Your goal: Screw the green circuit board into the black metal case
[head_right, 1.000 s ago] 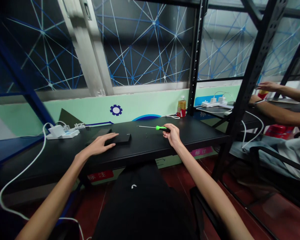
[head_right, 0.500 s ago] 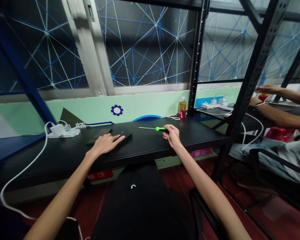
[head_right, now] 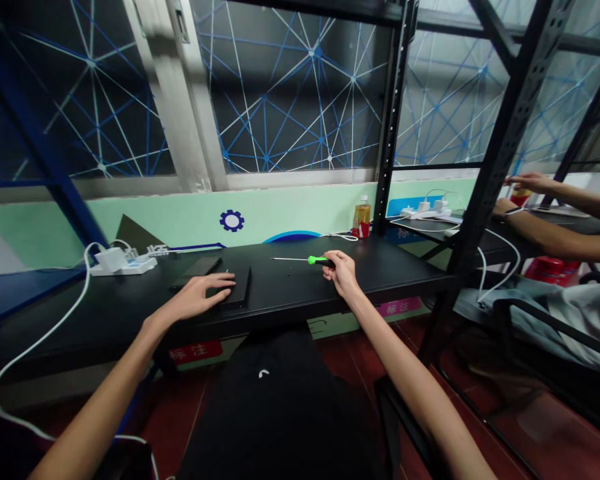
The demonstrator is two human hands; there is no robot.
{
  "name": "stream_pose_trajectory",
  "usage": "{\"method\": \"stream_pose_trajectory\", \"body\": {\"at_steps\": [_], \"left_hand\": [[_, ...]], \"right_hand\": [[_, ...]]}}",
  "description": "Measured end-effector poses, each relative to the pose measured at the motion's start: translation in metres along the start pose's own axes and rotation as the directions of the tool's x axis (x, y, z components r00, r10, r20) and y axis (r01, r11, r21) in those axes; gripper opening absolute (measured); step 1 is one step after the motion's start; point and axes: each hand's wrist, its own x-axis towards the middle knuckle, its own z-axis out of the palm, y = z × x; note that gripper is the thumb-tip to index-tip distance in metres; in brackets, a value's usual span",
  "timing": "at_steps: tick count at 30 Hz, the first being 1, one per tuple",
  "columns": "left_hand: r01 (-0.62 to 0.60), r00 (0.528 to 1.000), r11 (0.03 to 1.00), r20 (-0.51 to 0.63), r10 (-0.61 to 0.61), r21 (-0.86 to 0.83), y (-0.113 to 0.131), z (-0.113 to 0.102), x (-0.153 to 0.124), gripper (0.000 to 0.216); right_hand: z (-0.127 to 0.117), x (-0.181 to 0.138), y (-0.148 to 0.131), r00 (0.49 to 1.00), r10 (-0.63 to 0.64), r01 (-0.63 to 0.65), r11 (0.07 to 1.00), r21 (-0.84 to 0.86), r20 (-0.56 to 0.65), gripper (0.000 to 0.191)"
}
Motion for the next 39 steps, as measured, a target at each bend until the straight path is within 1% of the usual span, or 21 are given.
{"method": "stream_pose_trajectory", "body": {"at_steps": [2,4,6,8,12,14,15,17,19,20,21,22,24,26,27,30,31,33,35,37,39], "left_hand": [[0.007,0.992,0.998,0.125,0.002,-0.065,-0.003,-0.01,-0.009,0.046],[0.012,0.976,0.994,0.219,0.012,-0.108,-0.005,-0.021,-0.017,0.047],[-0.001,0.963,0.989,0.266,0.04,-0.145,-0.006,-0.029,-0.022,0.051],[-0.008,0.959,0.984,0.276,0.057,-0.177,-0.007,-0.033,-0.023,0.052],[-0.005,0.972,0.978,0.229,0.054,-0.207,-0.004,-0.026,-0.018,0.044],[0.01,0.987,0.982,0.162,0.02,-0.186,0.003,-0.02,-0.014,0.039],[0.027,0.994,0.987,0.107,-0.01,-0.157,0.009,-0.016,-0.012,0.039],[0.064,0.997,0.997,-0.027,-0.065,-0.038,0.021,-0.008,-0.008,0.044],[0.041,0.995,0.997,-0.089,-0.035,0.065,0.03,0.001,-0.004,0.048],[0.006,0.996,0.997,-0.092,0.001,0.077,0.032,0.006,-0.002,0.047],[-0.034,0.997,0.997,-0.07,0.038,0.067,0.032,0.009,-0.001,0.047],[-0.061,0.997,0.997,-0.035,0.062,0.045,0.03,0.012,0.0,0.048],[-0.071,0.995,0.997,0.064,0.072,-0.015,0.022,0.013,-0.001,0.057],[-0.061,0.985,0.993,0.154,0.076,-0.098,0.01,0.01,-0.003,0.065],[-0.064,0.979,0.987,0.182,0.091,-0.146,0.005,0.007,-0.005,0.064],[-0.055,0.974,0.974,0.201,0.101,-0.221,-0.005,-0.003,-0.009,0.058],[-0.044,0.977,0.976,0.196,0.086,-0.212,-0.005,-0.004,-0.009,0.057],[-0.016,0.987,0.99,0.156,0.038,-0.14,-0.001,-0.003,-0.009,0.06],[0.023,0.998,1.0,0.066,-0.021,-0.022,0.007,0.003,-0.006,0.065],[0.06,0.997,0.995,-0.048,-0.056,0.084,0.016,0.011,-0.003,0.07],[0.05,0.993,0.989,-0.111,-0.035,0.138,0.021,0.02,0.001,0.071]], "right_hand": [[0.0,0.0,0.001,1.0,0.024,-0.024,1.0,-0.01,-0.007,0.029],[-0.001,0.001,0.003,0.999,0.047,-0.048,0.999,-0.018,-0.013,0.028],[-0.001,0.001,0.004,0.998,0.064,-0.065,0.998,-0.022,-0.013,0.027],[-0.002,0.001,0.005,0.997,0.074,-0.074,0.997,-0.025,-0.011,0.027],[-0.002,0.001,0.006,0.996,0.089,-0.089,0.995,-0.036,0.0,0.027],[-0.001,0.001,0.006,0.995,0.095,-0.094,0.995,-0.044,0.01,0.027],[-0.001,0.0,0.006,0.995,0.096,-0.095,0.994,-0.05,0.015,0.027],[-0.001,0.0,0.007,0.995,0.095,-0.093,0.993,-0.07,0.024,0.026],[-0.001,0.001,0.008,0.995,0.09,-0.087,0.992,-0.088,0.032,0.027],[-0.002,0.001,0.008,0.996,0.088,-0.084,0.992,-0.095,0.035,0.027],[-0.002,0.001,0.009,0.995,0.088,-0.084,0.992,-0.099,0.038,0.027],[-0.003,0.001,0.009,0.995,0.089,-0.084,0.991,-0.101,0.041,0.027],[-0.003,0.0,0.009,0.995,0.091,-0.086,0.991,-0.107,0.041,0.027],[-0.002,0.0,0.009,0.995,0.092,-0.087,0.99,-0.113,0.04,0.026],[-0.002,0.0,0.009,0.995,0.092,-0.087,0.989,-0.116,0.038,0.026],[-0.001,-0.001,0.008,0.995,0.091,-0.088,0.989,-0.116,0.029,0.025],[-0.001,-0.001,0.007,0.995,0.093,-0.089,0.989,-0.115,0.025,0.025],[-0.001,-0.001,0.007,0.995,0.096,-0.093,0.989,-0.114,0.024,0.024],[-0.001,-0.002,0.006,0.995,0.095,-0.092,0.989,-0.12,0.025,0.024],[-0.001,-0.002,0.006,0.996,0.091,-0.087,0.988,-0.13,0.024,0.023],[0.0,-0.003,0.005,0.996,0.086,-0.083,0.987,-0.139,0.02,0.023]]}}
